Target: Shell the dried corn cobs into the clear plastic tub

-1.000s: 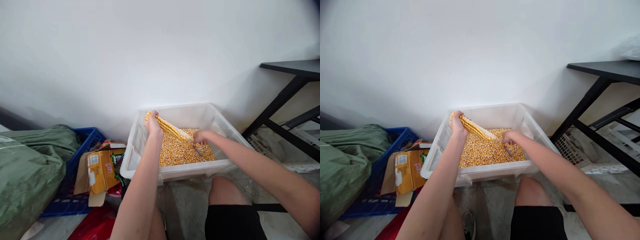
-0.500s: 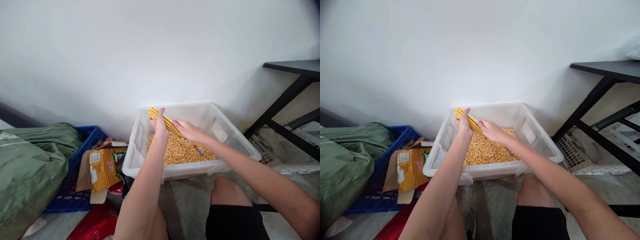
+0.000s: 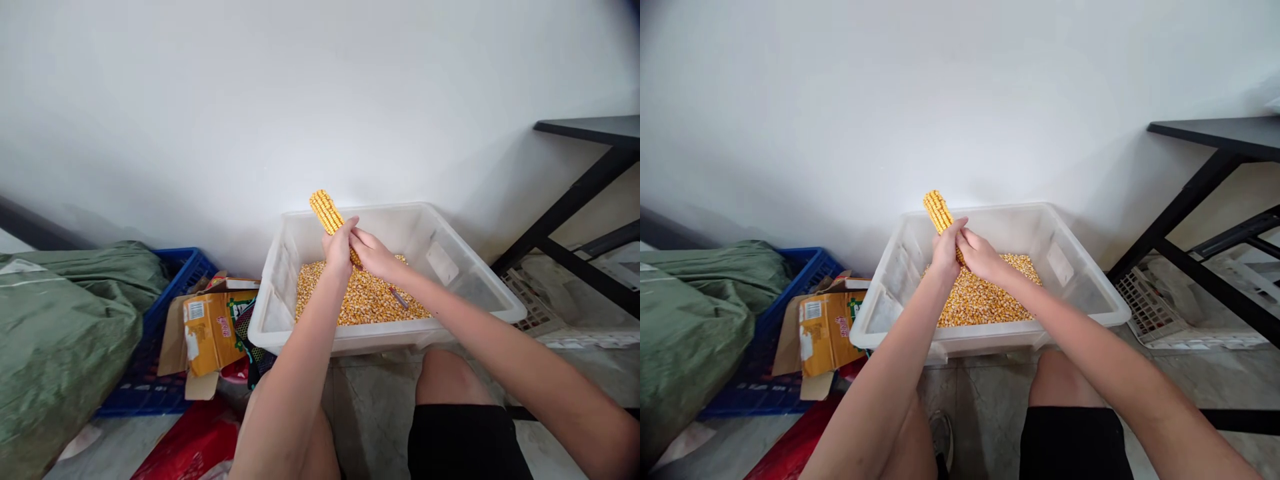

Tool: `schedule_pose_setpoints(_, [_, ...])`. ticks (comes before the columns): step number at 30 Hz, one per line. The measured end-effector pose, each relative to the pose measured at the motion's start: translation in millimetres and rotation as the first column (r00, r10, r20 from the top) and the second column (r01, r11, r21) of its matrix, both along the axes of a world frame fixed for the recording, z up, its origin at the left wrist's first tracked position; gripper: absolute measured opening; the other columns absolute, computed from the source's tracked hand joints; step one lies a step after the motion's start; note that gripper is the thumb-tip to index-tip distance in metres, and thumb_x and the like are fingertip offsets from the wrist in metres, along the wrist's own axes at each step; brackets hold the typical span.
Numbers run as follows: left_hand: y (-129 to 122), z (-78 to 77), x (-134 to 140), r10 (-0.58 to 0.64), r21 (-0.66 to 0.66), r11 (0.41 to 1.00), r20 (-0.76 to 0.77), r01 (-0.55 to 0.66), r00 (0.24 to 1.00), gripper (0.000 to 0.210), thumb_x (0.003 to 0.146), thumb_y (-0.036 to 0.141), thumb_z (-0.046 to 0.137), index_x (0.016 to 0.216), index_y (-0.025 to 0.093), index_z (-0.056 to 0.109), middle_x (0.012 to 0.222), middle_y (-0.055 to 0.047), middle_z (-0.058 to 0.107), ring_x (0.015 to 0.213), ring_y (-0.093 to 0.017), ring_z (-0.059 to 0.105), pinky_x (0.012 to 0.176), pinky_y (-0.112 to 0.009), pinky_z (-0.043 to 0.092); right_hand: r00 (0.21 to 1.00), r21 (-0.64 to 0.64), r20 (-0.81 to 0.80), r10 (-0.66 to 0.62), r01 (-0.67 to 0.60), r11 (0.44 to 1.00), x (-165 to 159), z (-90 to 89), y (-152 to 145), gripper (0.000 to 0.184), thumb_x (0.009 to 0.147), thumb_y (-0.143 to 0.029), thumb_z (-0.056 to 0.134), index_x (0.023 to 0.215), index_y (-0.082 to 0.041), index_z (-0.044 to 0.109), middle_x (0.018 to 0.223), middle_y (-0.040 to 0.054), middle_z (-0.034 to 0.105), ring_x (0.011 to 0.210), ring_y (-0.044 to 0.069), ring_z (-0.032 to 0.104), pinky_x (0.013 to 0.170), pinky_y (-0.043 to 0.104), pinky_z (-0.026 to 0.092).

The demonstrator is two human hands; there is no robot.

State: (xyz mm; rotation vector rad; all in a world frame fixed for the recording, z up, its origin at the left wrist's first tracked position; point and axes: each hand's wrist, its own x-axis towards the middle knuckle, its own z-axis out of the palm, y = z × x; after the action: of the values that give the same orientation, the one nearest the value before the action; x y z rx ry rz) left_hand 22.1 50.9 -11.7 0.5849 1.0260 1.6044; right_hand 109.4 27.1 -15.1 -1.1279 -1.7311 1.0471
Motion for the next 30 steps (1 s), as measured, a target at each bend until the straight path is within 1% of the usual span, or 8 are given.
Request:
schedule_pose_setpoints(3, [-4, 1.6, 6, 0.039, -0.052, 0.998, -0.093, -0.044, 0.995, 0.041, 0.058, 0.031, 0.083, 0.069, 0.019, 0.045, 0.061, 0.002, 0.044, 0.052, -0.011, 0.047, 0.046, -0.025, 0.039, 1.0, 0.04, 0.017, 0.002, -0.003, 0.999, -1, 0.1, -5, 0.046, 0.101, -0.056, 0.033, 0.115, -0.022, 0.061, 0.069, -0.0001, 0.059, 0.053, 0.014, 0.054, 0.048, 0.025, 0.044])
schedule_pose_setpoints(7, [-4, 0.8, 6, 0.009, -0.142, 0.989, -0.167, -0.033, 0.986, 0.043, 0.059, 0.038, 0.083, 0.068, 0.02, 0.045, 0.058, 0.002, 0.043, 0.045, -0.013, 0.046, 0.04, -0.027, 0.036, 0.994, -0.001, -0.091, 0.058, -0.058, 0.998, -1, -5.3, -3, 0.043, 0.099, -0.053, 0.037, 0.115, -0.02, 0.059, 0.082, 0.0028, 0.066, 0.055, 0.014, 0.057, 0.046, 0.026, 0.047])
schedule_pose_setpoints(9, [-2, -0.2, 6, 0.008, -0.149, 0.988, -0.145, -0.03, 0.989, 0.044, 0.058, 0.04, 0.084, 0.069, 0.02, 0.047, 0.057, 0.002, 0.043, 0.044, -0.013, 0.045, 0.04, -0.027, 0.036, 0.985, -0.003, -0.155, 0.077, -0.078, 0.997, 1, -9.0, 1, 0.039, 0.099, -0.047, 0.039, 0.113, -0.018, 0.06, 0.091, 0.005, 0.069, 0.064, 0.016, 0.061, 0.052, 0.026, 0.05])
schedule_pose_setpoints(13, [2, -1.6, 5, 0.005, -0.139, 0.99, -0.076, -0.015, 0.997, 0.048, 0.058, 0.05, 0.085, 0.077, 0.018, 0.054, 0.06, 0.001, 0.047, 0.049, -0.013, 0.049, 0.045, -0.027, 0.04, 0.968, -0.025, -0.247, 0.05, -0.058, 0.998, 5, -11.5, 10, 0.031, 0.096, -0.037, 0.041, 0.11, -0.018, 0.062, 0.098, 0.0045, 0.07, 0.09, 0.019, 0.066, 0.079, 0.028, 0.054])
schedule_pose_setpoints(15, [2, -1.6, 5, -0.021, -0.131, 0.991, -0.042, 0.015, 0.999, 0.05, 0.062, 0.057, 0.081, 0.081, 0.018, 0.057, 0.062, -0.001, 0.05, 0.054, -0.016, 0.054, 0.05, -0.029, 0.044, 0.965, -0.091, -0.262, 0.02, -0.045, 0.995, 6, -9.8, 10, 0.033, 0.097, -0.041, 0.039, 0.109, -0.019, 0.062, 0.098, 0.0043, 0.07, 0.091, 0.019, 0.067, 0.08, 0.029, 0.054])
schedule_pose_setpoints(19, [-2, -1.5, 6, -0.086, -0.142, 0.987, -0.044, 0.079, 0.995, 0.052, 0.067, 0.065, 0.075, 0.083, 0.018, 0.06, 0.065, -0.005, 0.054, 0.062, -0.02, 0.058, 0.054, -0.031, 0.046, 0.986, -0.136, -0.135, -0.1, 0.082, 0.987, 5, -8.0, 9, 0.044, 0.094, -0.058, 0.043, 0.11, -0.02, 0.059, 0.094, 0.0042, 0.07, 0.086, 0.02, 0.066, 0.071, 0.028, 0.053])
schedule_pose_setpoints(25, [-6, -0.9, 11, -0.015, 0.036, 0.999, -0.116, 0.019, 0.993, 0.042, 0.061, 0.044, 0.087, 0.069, 0.018, 0.055, 0.063, -0.001, 0.048, 0.06, -0.014, 0.049, 0.052, -0.026, 0.04, 0.993, 0.09, -0.061, -0.103, 0.109, 0.99, 4, -14.1, 9, 0.042, 0.098, -0.05, 0.036, 0.1, -0.018, 0.063, 0.093, 0.0056, 0.07, 0.089, 0.02, 0.065, 0.079, 0.029, 0.049])
schedule_pose_setpoints(30, [-10, 5.4, 13, -0.002, 0.004, 1.0, -0.111, 0.003, 0.994, 0.038, 0.061, 0.034, 0.087, 0.071, 0.017, 0.054, 0.063, 0.001, 0.047, 0.058, -0.012, 0.048, 0.052, -0.025, 0.041, 0.994, 0.069, 0.0, -0.111, 0.111, 0.991, 2, -9.8, 3, 0.044, 0.099, -0.049, 0.032, 0.099, -0.02, 0.064, 0.083, 0.0052, 0.07, 0.083, 0.022, 0.064, 0.074, 0.032, 0.05])
